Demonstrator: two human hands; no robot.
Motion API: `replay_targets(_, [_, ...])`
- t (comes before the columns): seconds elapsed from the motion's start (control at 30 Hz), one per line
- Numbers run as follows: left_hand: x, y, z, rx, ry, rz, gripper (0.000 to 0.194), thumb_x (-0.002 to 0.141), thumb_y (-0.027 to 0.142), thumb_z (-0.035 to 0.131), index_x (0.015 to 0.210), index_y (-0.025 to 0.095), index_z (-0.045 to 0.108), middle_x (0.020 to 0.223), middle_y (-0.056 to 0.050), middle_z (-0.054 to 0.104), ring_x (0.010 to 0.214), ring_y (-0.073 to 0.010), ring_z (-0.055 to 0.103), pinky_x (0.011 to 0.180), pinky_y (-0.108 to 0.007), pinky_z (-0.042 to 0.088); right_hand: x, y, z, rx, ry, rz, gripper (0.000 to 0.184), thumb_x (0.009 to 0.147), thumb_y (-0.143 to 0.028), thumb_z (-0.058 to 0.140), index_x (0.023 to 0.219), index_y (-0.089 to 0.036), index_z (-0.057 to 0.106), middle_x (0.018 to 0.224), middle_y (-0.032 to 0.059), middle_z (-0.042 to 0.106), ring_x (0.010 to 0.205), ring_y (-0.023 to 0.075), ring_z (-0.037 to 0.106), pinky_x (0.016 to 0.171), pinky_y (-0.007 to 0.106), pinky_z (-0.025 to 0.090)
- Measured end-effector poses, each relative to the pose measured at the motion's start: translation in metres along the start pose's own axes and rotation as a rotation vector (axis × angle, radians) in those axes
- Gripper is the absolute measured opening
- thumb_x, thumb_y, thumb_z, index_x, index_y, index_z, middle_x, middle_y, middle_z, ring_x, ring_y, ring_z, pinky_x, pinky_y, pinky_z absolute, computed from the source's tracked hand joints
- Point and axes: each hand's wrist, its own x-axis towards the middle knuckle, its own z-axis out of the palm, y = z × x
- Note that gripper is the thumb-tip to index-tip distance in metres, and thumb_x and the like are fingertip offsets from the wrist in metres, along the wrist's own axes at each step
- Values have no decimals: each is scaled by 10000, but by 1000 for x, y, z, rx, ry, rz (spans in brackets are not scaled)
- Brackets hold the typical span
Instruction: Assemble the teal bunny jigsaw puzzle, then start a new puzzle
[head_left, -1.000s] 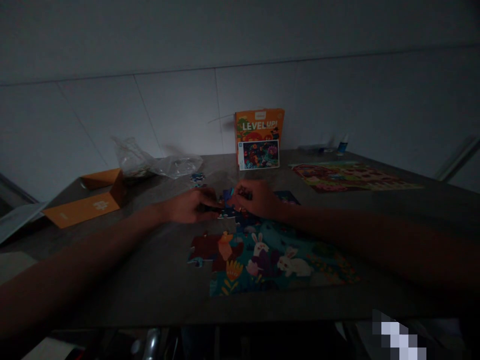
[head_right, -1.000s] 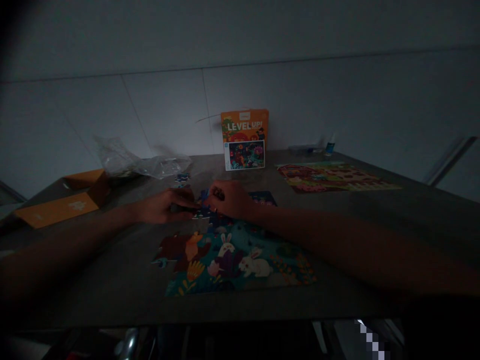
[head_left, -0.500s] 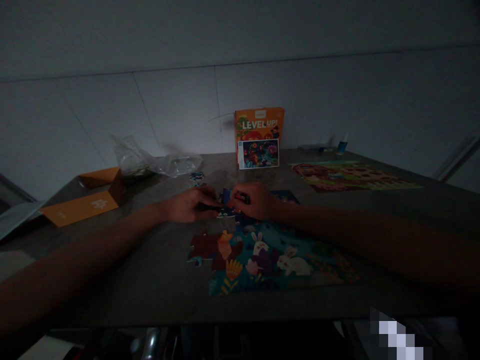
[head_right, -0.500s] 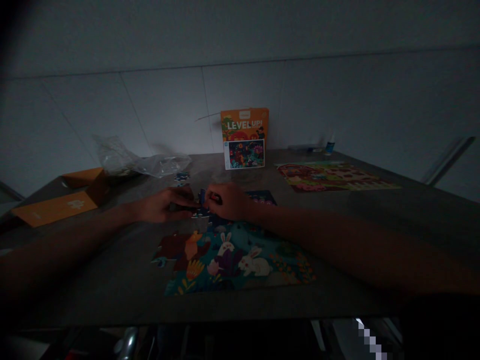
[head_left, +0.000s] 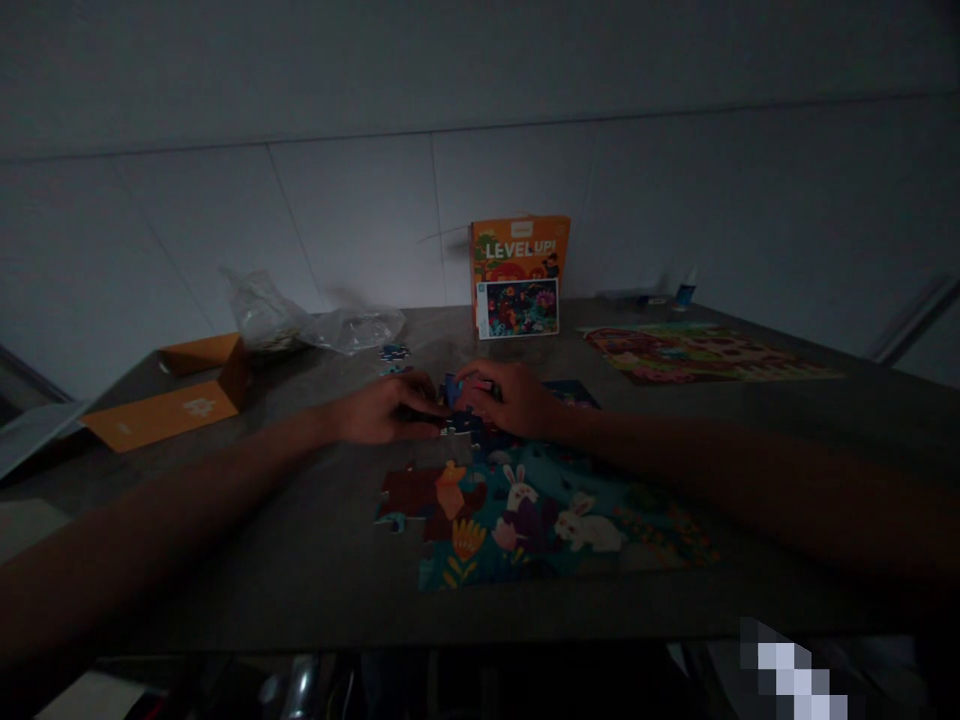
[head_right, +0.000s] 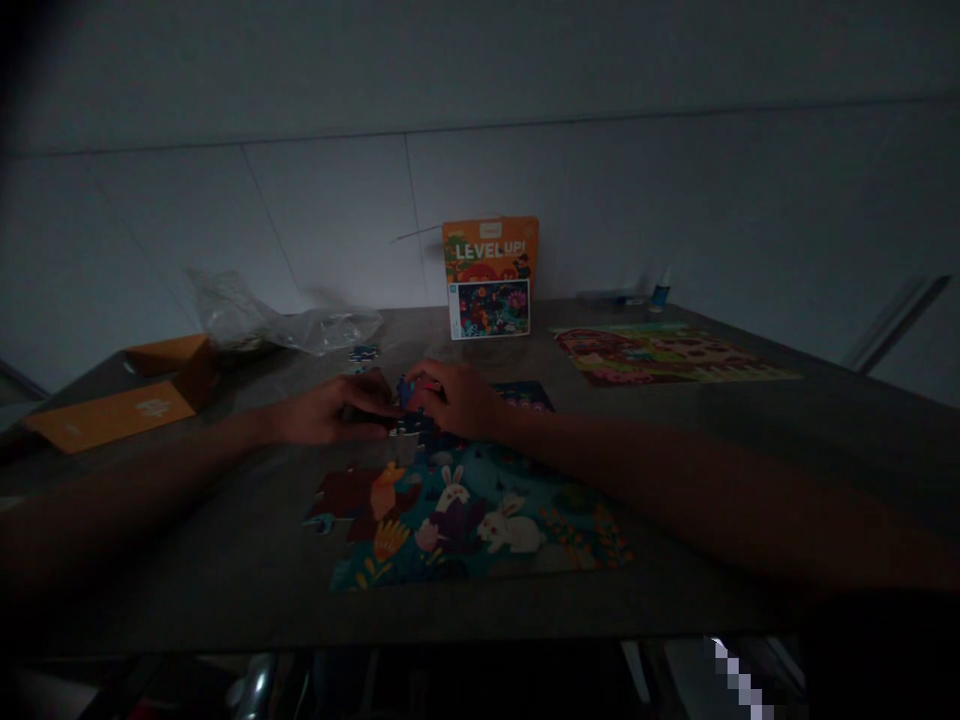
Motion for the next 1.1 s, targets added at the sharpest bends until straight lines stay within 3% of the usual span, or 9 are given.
replay_targets(0.4, [0, 4, -3, 74, -64, -46, 305, 939, 310, 633, 1219, 213, 706, 962, -81, 661, 867, -191, 632, 778, -316, 514, 3, 8, 4, -14, 134, 74, 203, 816, -107, 568, 970, -161, 688, 805, 22, 725, 739, 158, 656, 713, 251, 461])
replay_targets(0.63, [-4, -3, -10, 119, -63, -151, 294, 921, 312, 624, 1178, 186, 690, 960, -64, 670, 845, -190, 635, 745, -296, 497, 3, 9, 6, -24, 161, 79, 198, 812, -100, 600, 980, -159, 687, 856, 33, 739, 775, 164, 670, 730, 251, 461])
replay_targets(0.73, [-6, -6, -10, 103, -29, -182, 271, 895, 323, 653, 1112, 162, 682, 919, -53, 666, 828, -191, 625, 719, -288, 484, 3, 6, 4, 8, 127, 62, 205, 826, -104, 606, 1011, -151, 683, 916, 49, 744, 820, 168, 678, 749, 252, 463])
replay_targets(0.93, [-7, -8, -13, 14, -65, -115, 115, 911, 274, 639, 914, 169, 685, 908, -51, 649, 832, -167, 617, 727, -270, 480, 3, 1, 0, -46, 0, -5, 201, 868, -206, 667, 1063, -160, 693, 975, 67, 738, 913, 189, 665, 806, 278, 451])
replay_targets(1.1, [-8, -6, -18, -2, -101, -121, 72, 897, 235, 646, 903, 177, 687, 916, -47, 647, 844, -166, 619, 737, -268, 490, 3, 2, 2, -87, -66, -13, 273, 813, -248, 756, 1066, -163, 698, 975, 69, 727, 912, 193, 652, 802, 284, 443])
